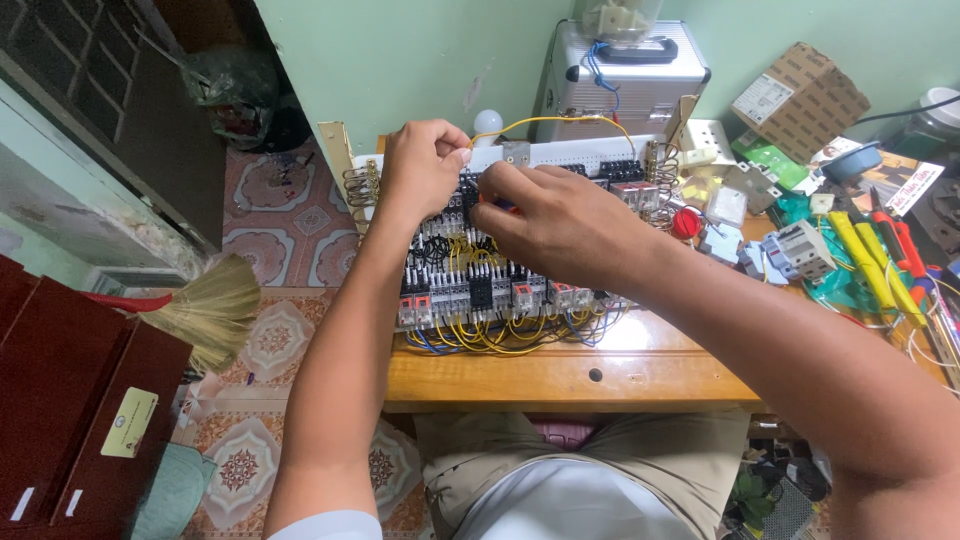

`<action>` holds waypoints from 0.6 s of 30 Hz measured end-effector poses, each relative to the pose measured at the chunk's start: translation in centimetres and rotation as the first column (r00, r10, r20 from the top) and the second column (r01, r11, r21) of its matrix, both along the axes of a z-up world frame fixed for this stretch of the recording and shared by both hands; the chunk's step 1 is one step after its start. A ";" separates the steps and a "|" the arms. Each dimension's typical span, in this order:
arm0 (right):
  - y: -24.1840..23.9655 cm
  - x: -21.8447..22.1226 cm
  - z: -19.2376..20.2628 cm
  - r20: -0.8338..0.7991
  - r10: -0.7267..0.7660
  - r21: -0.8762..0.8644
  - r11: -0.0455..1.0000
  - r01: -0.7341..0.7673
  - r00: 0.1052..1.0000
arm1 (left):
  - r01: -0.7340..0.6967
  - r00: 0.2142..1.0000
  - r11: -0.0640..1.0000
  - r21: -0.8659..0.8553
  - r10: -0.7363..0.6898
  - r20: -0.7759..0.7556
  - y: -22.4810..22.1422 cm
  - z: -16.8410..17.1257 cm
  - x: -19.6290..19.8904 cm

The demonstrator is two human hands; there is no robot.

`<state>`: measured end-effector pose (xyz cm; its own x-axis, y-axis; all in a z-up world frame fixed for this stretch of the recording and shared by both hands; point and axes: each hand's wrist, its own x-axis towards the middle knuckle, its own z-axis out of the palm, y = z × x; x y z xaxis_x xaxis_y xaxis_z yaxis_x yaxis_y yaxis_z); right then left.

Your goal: Wiring a relay board by stripping wires, crimping terminals, and fastening them with a screwdriver.

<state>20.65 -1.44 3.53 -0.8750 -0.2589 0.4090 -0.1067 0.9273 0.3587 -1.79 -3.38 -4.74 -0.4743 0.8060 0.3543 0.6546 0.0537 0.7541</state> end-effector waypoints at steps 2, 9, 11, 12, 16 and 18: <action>-0.1 0.0 0.0 -0.002 -0.002 -0.011 1.000 0.002 1.000 | -0.008 1.000 1.000 0.004 0.008 0.013 0.0 0.1 0.1; 0.0 0.1 -0.2 -0.012 0.001 -0.006 1.000 -0.001 1.000 | -0.014 1.000 1.000 -0.001 0.014 0.011 0.2 -0.2 -0.2; 0.0 0.1 -0.2 -0.001 -0.003 -0.009 1.000 0.003 1.000 | -0.013 1.000 1.000 -0.002 0.013 0.000 0.3 -0.3 -0.3; 0.0 0.1 -0.1 -0.001 -0.005 -0.009 1.000 0.005 1.000 | -0.011 1.000 1.000 -0.003 0.011 0.000 0.4 -0.4 -0.3; 0.0 0.1 -0.1 0.006 -0.007 -0.005 1.000 0.007 1.000 | -0.006 1.000 1.000 -0.004 0.006 0.003 0.4 -0.5 -0.5; 0.0 0.1 -0.2 0.012 -0.015 -0.006 1.000 0.015 1.000 | -0.006 1.000 1.000 -0.007 0.006 0.006 0.4 -0.5 -0.4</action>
<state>20.74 -1.41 3.30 -0.8835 -0.2438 0.4000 -0.0974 0.9308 0.3522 -2.22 -2.94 -5.28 -0.4813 0.8054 0.3459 0.6495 0.0627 0.7578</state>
